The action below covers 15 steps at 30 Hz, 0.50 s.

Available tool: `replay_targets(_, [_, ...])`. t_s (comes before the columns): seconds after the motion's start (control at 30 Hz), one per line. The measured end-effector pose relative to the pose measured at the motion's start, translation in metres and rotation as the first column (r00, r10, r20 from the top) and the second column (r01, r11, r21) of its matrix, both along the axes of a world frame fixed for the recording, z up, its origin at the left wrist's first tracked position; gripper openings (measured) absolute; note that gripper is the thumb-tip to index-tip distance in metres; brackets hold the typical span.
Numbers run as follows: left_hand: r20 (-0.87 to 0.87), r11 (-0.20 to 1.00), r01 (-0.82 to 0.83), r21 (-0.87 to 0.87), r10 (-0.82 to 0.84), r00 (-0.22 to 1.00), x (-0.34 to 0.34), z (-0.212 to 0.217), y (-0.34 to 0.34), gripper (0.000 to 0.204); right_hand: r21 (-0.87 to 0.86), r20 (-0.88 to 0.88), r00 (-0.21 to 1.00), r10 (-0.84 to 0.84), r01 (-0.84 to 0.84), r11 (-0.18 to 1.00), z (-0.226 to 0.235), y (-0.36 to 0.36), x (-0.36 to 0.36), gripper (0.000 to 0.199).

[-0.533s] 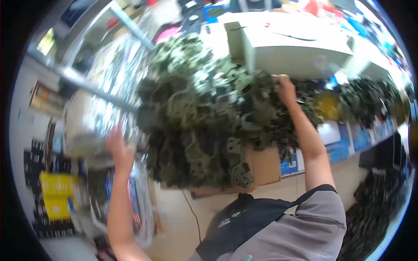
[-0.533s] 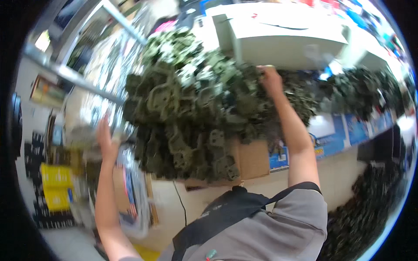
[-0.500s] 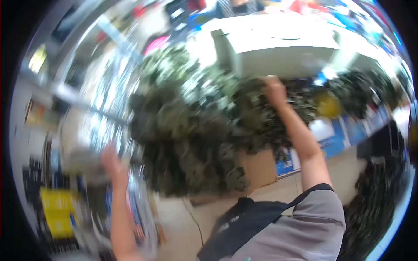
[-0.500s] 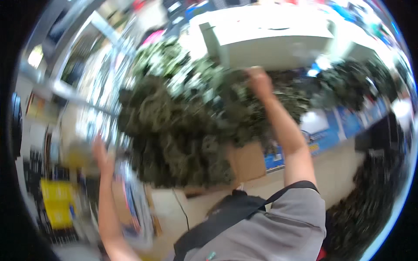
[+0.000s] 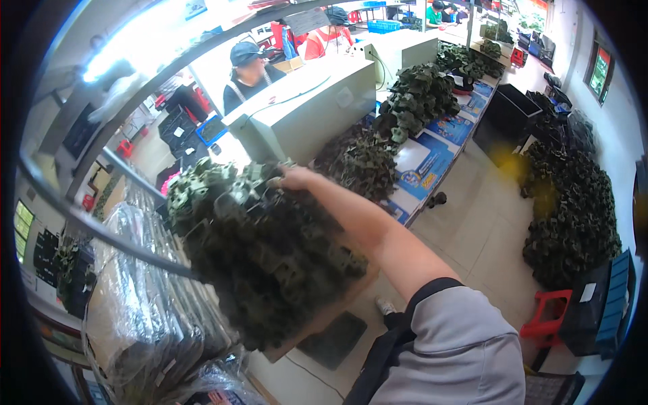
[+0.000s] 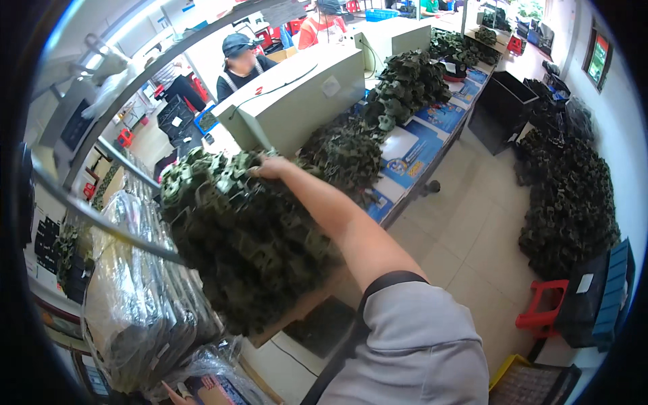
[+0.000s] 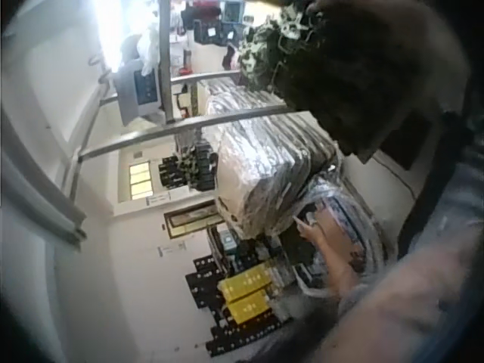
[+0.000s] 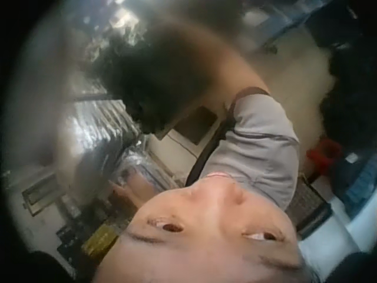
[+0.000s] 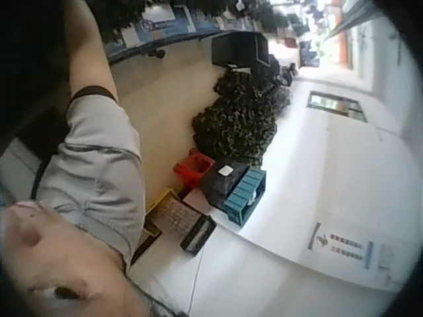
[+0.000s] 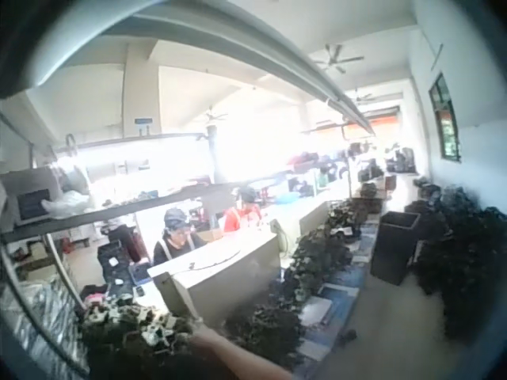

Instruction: The person repeatedly picks up green plastic components from a large pile on a table and places them into a cardboard box. The task involves sorting and organizing the parts by hand in a repetitive manner.

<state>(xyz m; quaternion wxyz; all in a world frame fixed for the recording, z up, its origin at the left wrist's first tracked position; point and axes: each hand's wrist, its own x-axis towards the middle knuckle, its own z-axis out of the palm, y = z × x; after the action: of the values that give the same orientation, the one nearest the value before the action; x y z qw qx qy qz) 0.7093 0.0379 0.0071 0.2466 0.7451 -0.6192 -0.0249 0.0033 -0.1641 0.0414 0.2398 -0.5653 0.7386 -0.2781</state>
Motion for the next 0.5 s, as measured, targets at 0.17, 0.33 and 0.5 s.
replay_targets(0.17, [0.054, 0.973, -0.198, 0.123, 0.192, 0.980, 0.087, 0.041, 0.132, 0.072, -0.077, -0.151, 0.913, -0.379, 0.372, 0.925, 0.023, 0.044, 0.025, 0.074])
replay_targets(0.33, [0.037, 0.906, -0.299, 0.300, 0.302, 0.953, 0.179, 0.007, 0.186, 0.062, -0.061, -0.240, 0.940, -0.242, 0.235, 0.970, -0.015, 0.050, 0.036, 0.093])
replay_targets(0.5, [-0.208, 0.850, -0.366, 0.378, 0.463, 0.862, 0.206, -0.020, 0.214, 0.066, 0.004, -0.195, 0.841, -0.504, 0.514, 0.858, -0.018, 0.071, 0.043, 0.095])
